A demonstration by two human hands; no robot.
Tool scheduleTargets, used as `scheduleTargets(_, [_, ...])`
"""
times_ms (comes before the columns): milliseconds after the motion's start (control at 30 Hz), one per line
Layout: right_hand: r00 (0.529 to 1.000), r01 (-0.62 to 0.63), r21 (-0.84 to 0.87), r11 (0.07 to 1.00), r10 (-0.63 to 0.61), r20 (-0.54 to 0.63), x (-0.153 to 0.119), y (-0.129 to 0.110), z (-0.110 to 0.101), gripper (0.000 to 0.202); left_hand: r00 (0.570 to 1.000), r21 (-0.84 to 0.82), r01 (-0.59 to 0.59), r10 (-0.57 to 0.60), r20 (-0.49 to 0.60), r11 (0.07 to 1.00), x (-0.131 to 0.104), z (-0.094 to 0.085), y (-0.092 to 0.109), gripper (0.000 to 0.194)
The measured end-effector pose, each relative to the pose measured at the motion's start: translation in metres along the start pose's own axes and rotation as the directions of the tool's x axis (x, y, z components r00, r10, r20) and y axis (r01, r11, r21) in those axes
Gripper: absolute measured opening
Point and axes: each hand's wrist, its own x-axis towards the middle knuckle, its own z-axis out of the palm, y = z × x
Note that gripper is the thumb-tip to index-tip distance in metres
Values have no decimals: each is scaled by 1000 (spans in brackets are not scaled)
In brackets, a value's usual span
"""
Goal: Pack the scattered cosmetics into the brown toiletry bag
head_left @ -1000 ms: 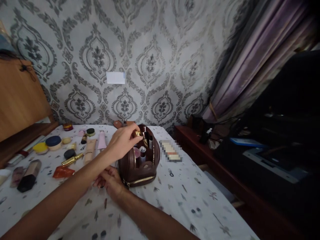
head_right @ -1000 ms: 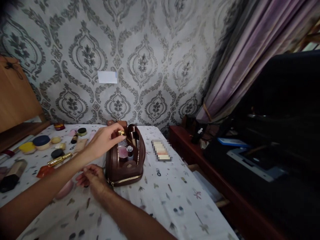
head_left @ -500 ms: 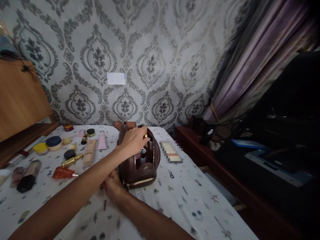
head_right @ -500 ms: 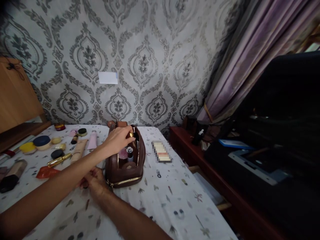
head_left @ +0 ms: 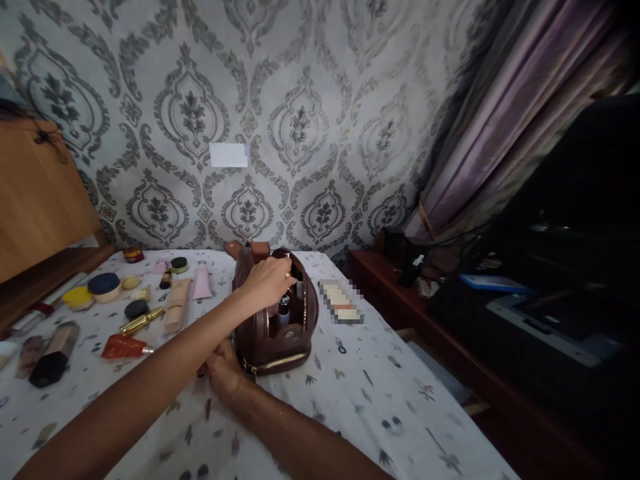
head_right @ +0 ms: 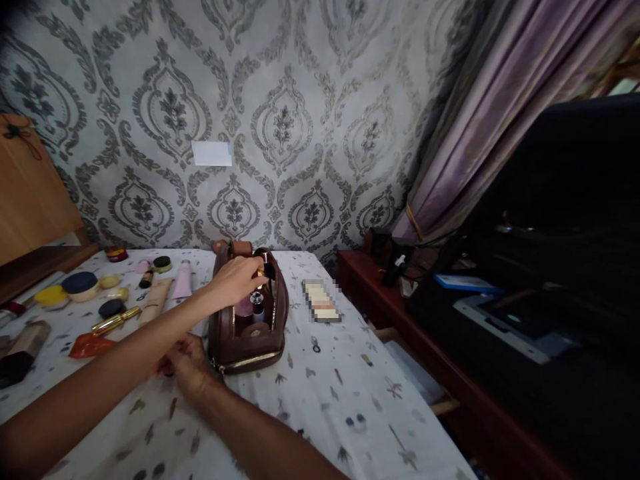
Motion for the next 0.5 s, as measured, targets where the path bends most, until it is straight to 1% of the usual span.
scheduleTargets(233, [995, -3, -19, 1000, 4, 97, -1, -5, 1, 47, 998, 15, -19, 18, 53, 1000, 5, -2, -4, 18])
scheduleTargets(500, [994, 0, -29, 1000, 3, 106, -1, -5, 1, 50, 994, 34, -33, 29, 107, 999, 5, -3, -3, 17])
